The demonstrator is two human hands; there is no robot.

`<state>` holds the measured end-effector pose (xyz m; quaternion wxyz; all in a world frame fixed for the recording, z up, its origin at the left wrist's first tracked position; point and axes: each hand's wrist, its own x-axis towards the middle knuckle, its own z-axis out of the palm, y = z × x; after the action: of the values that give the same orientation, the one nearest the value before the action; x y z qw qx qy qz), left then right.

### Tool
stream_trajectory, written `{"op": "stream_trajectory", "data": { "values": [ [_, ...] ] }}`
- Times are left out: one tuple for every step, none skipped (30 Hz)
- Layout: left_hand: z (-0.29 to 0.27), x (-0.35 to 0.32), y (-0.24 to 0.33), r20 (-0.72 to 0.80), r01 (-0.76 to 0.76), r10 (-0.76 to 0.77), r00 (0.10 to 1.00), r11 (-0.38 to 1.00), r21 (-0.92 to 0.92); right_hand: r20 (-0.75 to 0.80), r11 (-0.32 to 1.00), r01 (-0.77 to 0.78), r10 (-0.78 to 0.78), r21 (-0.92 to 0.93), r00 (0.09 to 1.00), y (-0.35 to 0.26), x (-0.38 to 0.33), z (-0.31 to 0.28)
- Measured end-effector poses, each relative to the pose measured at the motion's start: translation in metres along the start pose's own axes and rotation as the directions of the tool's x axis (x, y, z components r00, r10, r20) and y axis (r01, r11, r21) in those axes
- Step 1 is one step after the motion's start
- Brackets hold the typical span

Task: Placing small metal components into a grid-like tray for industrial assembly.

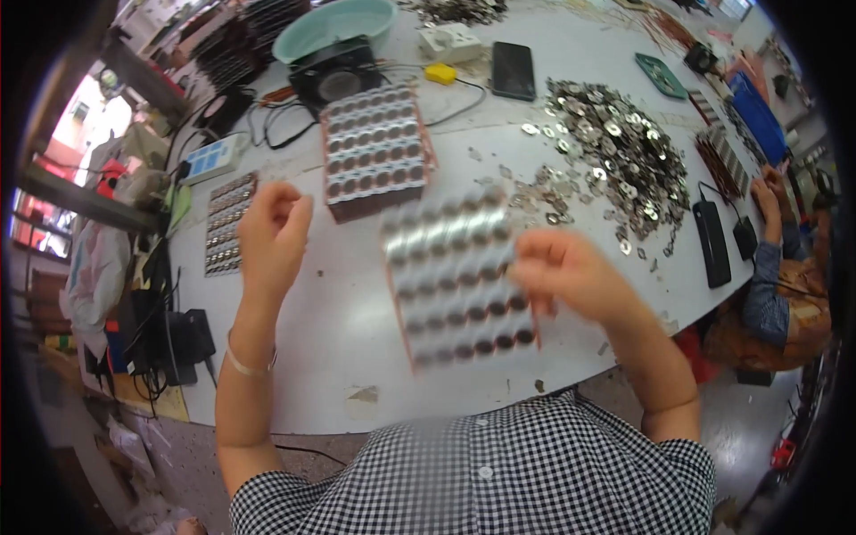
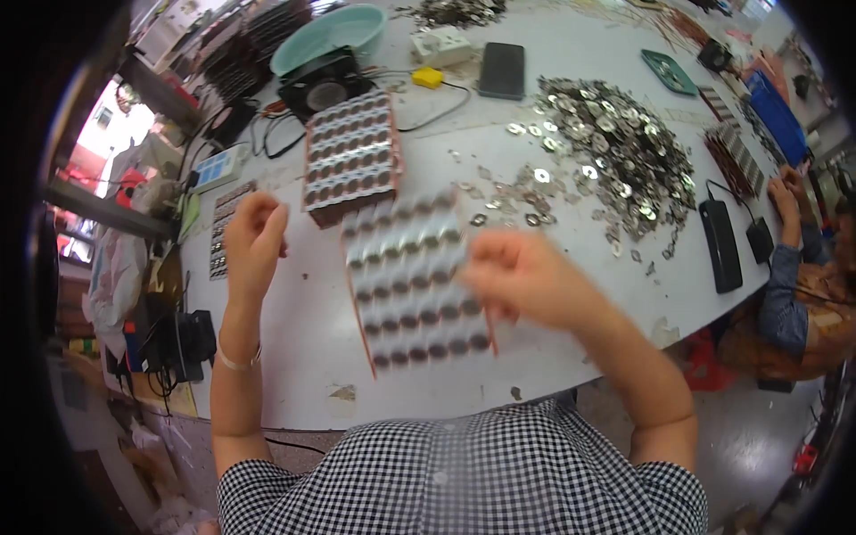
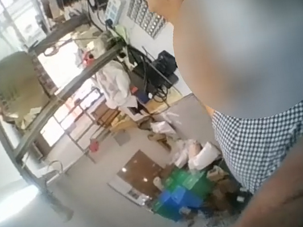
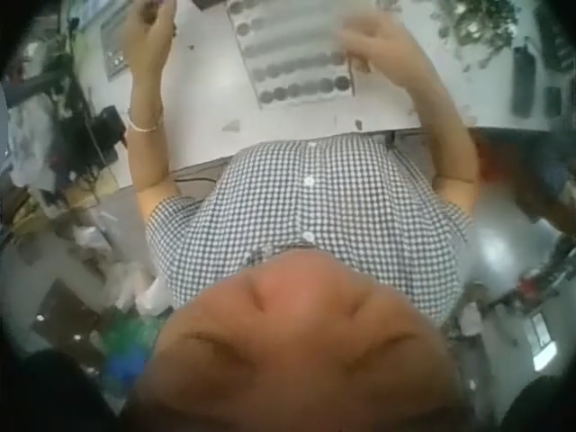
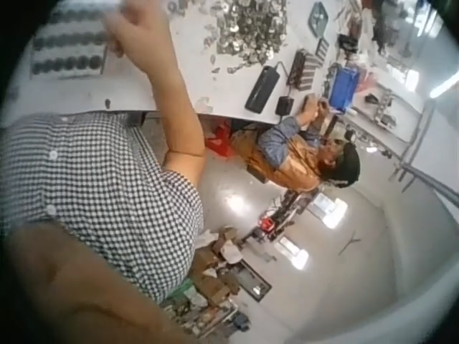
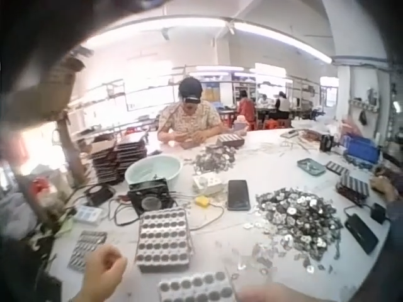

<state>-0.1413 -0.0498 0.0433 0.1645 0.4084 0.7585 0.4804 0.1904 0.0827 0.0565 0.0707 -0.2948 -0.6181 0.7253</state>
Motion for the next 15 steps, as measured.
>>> {"op": "stream_trajectory", "data": {
  "values": [
    [0.006, -0.014, 0.003, -0.008, -0.17, 0.171, 0.985, 0.983, 0.067, 0.011, 0.999, -0.043, 0.043, 0.028, 0.999, 0.015, -0.012, 0.012],
    [0.013, -0.03, 0.009, -0.007, -0.34, 0.343, 0.939, 0.932, 0.129, 0.019, 0.995, -0.081, 0.08, 0.055, 0.997, 0.028, -0.019, 0.024],
    [0.021, -0.044, 0.014, 0.047, -0.493, 0.493, 0.869, 0.85, 0.185, -0.003, 0.994, -0.088, 0.088, 0.065, 0.996, 0.04, -0.023, 0.03],
    [0.028, -0.059, 0.022, 0.103, -0.629, 0.624, 0.774, 0.741, 0.237, -0.055, 0.999, 0.002, -0.004, -0.041, 0.998, 0.051, -0.024, 0.036],
    [0.038, -0.074, 0.03, 0.214, -0.654, 0.618, 0.757, 0.72, 0.232, -0.089, 0.984, 0.085, -0.1, -0.154, 0.991, 0.06, -0.023, 0.038],
    [0.048, -0.087, 0.036, 0.322, -0.679, 0.604, 0.729, 0.7, 0.221, -0.096, 0.986, 0.078, -0.093, -0.149, 0.991, 0.065, -0.023, 0.035],
    [0.055, -0.099, 0.04, 0.326, -0.677, 0.601, 0.73, 0.702, 0.223, -0.174, 0.807, 0.173, -0.322, -0.564, 0.931, 0.067, -0.023, 0.027],
    [0.062, -0.109, 0.041, 0.474, -0.674, 0.511, 0.717, 0.682, 0.284, -0.138, 0.463, 0.16, -0.546, -0.872, 0.827, 0.067, -0.022, 0.019],
    [0.067, -0.114, 0.039, 0.604, -0.678, 0.402, 0.688, 0.654, 0.337, -0.247, 0.562, 0.092, -0.496, -0.822, 0.832, 0.064, -0.022, 0.012],
    [0.071, -0.117, 0.034, 0.605, -0.679, 0.402, 0.687, 0.652, 0.337, -0.247, 0.563, 0.093, -0.498, -0.821, 0.831, 0.061, -0.017, 0.003],
    [0.075, -0.12, 0.025, 0.632, -0.688, 0.394, 0.668, 0.651, 0.322, -0.184, 0.414, 0.087, -0.571, -0.906, 0.8, 0.057, -0.01, -0.007],
    [0.078, -0.122, 0.018, 0.659, -0.696, 0.383, 0.648, 0.649, 0.307, -0.11, 0.256, 0.073, -0.632, -0.964, 0.767, 0.053, -0.003, -0.016],
    [0.081, -0.124, 0.015, 0.662, -0.7, 0.385, 0.643, 0.646, 0.304, -0.116, 0.259, 0.069, -0.633, -0.963, 0.765, 0.055, 0.006, -0.021],
    [0.084, -0.126, 0.013, 0.682, -0.707, 0.371, 0.631, 0.638, 0.307, -0.043, 0.176, 0.103, -0.672, -0.979, 0.739, 0.062, 0.02, -0.024],
    [0.085, -0.127, 0.014, 0.7, -0.714, 0.357, 0.619, 0.628, 0.31, 0.033, 0.089, 0.134, -0.705, -0.987, 0.709, 0.066, 0.033, -0.026]
  ]
}}
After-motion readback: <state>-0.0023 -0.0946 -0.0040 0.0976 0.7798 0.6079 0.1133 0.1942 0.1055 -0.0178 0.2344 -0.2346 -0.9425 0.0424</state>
